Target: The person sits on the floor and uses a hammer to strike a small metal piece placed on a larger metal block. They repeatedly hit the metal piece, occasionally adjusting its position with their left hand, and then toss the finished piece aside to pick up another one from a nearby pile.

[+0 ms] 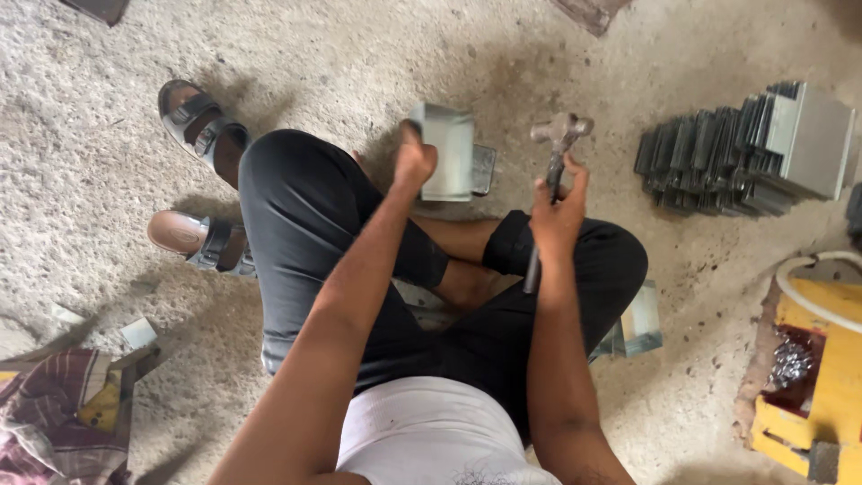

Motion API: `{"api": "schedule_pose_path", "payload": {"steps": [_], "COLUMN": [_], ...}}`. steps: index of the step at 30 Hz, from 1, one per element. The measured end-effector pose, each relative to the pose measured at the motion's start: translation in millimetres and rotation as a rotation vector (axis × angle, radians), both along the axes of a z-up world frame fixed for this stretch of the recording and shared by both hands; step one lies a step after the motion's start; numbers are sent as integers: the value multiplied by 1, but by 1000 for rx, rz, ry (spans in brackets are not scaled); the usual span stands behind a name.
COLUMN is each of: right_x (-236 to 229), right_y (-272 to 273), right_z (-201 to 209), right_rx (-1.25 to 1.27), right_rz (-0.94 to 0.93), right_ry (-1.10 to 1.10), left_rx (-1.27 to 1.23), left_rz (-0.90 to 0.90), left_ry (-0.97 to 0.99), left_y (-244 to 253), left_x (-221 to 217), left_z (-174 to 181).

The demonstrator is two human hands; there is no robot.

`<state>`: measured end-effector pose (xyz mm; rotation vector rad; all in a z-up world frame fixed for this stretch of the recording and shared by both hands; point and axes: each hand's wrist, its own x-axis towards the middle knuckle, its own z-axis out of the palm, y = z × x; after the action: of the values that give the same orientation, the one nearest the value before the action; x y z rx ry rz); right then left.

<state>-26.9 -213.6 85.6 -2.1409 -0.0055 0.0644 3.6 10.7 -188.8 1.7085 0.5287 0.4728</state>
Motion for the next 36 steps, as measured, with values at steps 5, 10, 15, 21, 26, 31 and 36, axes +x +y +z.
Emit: {"api": "schedule_pose_path", "payload": {"steps": [5, 10, 15, 21, 26, 31, 36], "right_x": [-29, -37, -23, -8, -13, 0, -16], "right_y": [8, 4, 25, 43, 11, 1, -9], "right_z": [-60, -40, -17, -49, -78, -76, -68], "right_rx": [-5, 151, 291, -146, -168, -217, 359], "right_rz": [59, 96, 219, 288, 137, 25, -41], "right_ry": [96, 65, -256, -73, -135, 35, -51], "left_rx": [264, 413, 394, 403, 434, 566, 785], "left_rz": [-79, -191, -215, -184, -148, -275, -331], "left_ry": [288, 393, 389, 397, 289, 476, 581], "left_y": [24, 25, 30, 35, 33, 22, 1], "left_x": [-15, -27, -30, -24, -38, -10, -41], "left_z": [31, 82, 91, 72, 65, 119, 159]}}
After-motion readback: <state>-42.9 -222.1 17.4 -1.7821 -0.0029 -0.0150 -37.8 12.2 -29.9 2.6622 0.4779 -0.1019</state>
